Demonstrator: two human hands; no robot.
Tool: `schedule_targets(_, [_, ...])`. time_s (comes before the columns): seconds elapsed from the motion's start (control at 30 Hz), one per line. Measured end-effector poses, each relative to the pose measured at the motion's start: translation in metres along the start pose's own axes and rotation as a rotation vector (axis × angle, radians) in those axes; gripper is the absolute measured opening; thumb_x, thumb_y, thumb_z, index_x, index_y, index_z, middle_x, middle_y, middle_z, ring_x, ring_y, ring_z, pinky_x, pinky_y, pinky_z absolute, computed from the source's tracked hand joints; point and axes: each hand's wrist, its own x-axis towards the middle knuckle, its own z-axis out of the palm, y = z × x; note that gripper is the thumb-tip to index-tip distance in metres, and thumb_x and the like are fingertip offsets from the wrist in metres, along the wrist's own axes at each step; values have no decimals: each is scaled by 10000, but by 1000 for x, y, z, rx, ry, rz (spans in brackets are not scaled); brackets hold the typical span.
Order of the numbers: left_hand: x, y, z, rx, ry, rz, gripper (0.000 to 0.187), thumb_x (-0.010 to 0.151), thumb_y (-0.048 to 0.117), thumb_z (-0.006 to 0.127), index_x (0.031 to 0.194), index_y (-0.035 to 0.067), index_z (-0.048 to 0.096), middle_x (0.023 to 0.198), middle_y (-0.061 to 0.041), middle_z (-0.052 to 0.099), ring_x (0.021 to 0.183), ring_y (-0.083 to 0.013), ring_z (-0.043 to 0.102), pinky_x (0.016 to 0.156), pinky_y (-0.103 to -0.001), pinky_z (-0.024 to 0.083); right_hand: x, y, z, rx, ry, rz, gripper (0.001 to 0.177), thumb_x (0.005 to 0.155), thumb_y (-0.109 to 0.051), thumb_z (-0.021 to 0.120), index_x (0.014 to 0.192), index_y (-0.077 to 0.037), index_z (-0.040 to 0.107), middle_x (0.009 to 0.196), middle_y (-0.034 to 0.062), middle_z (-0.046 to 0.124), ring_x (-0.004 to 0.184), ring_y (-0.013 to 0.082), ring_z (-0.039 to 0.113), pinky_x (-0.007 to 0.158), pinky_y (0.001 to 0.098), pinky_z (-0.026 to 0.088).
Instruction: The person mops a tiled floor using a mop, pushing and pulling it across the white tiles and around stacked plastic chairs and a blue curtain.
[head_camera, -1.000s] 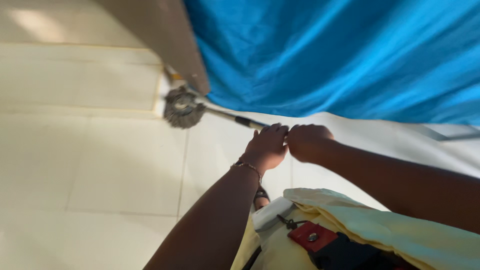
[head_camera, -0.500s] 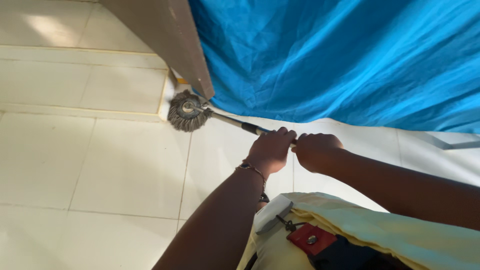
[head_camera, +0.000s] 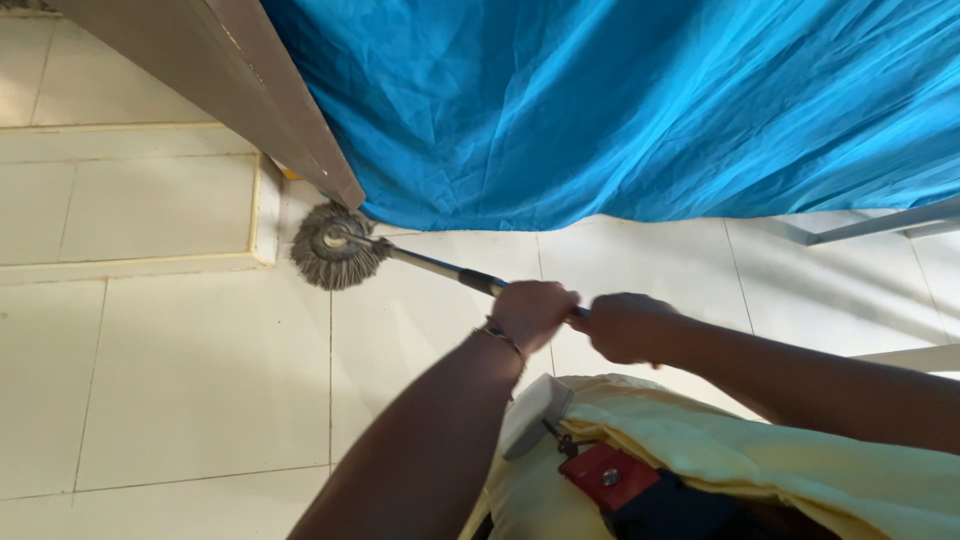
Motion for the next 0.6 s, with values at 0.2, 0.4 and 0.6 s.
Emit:
schedule_targets(0.2, [-15, -55, -32, 108, -84, -283, 197, 969, 201, 529, 1029, 180, 715, 1035, -89, 718, 987, -315, 714, 807, -466, 575, 70, -60, -23, 139, -37, -44, 485, 1104, -361, 299, 1288, -2, 568, 734, 229, 675, 544, 299, 677, 507, 433, 562])
schedule_targets(0.4, [-29, -90, -61, 136, -105, -465, 237, 986, 144, 505, 1167, 165, 658, 1199, -54, 682, 1128, -285, 670, 907, -445, 556, 125, -94, -40, 320, -46, -127, 210, 895, 100, 398, 968, 137, 591, 629, 233, 550, 441, 306, 560, 389, 467, 423])
schedule_targets(0.6, [-39, -76, -57, 134, -169, -521, 248, 1018, 184, 499, 1237, 170, 612, 1292, -52, 630, 1189, -295, 640, 976, -468, 530, 141, -92, -23, 59, -78, -212, 284, 882, 46, 440, 947, 142, 700, 685, 225, 656, 489, 272, 651, 415, 390, 507])
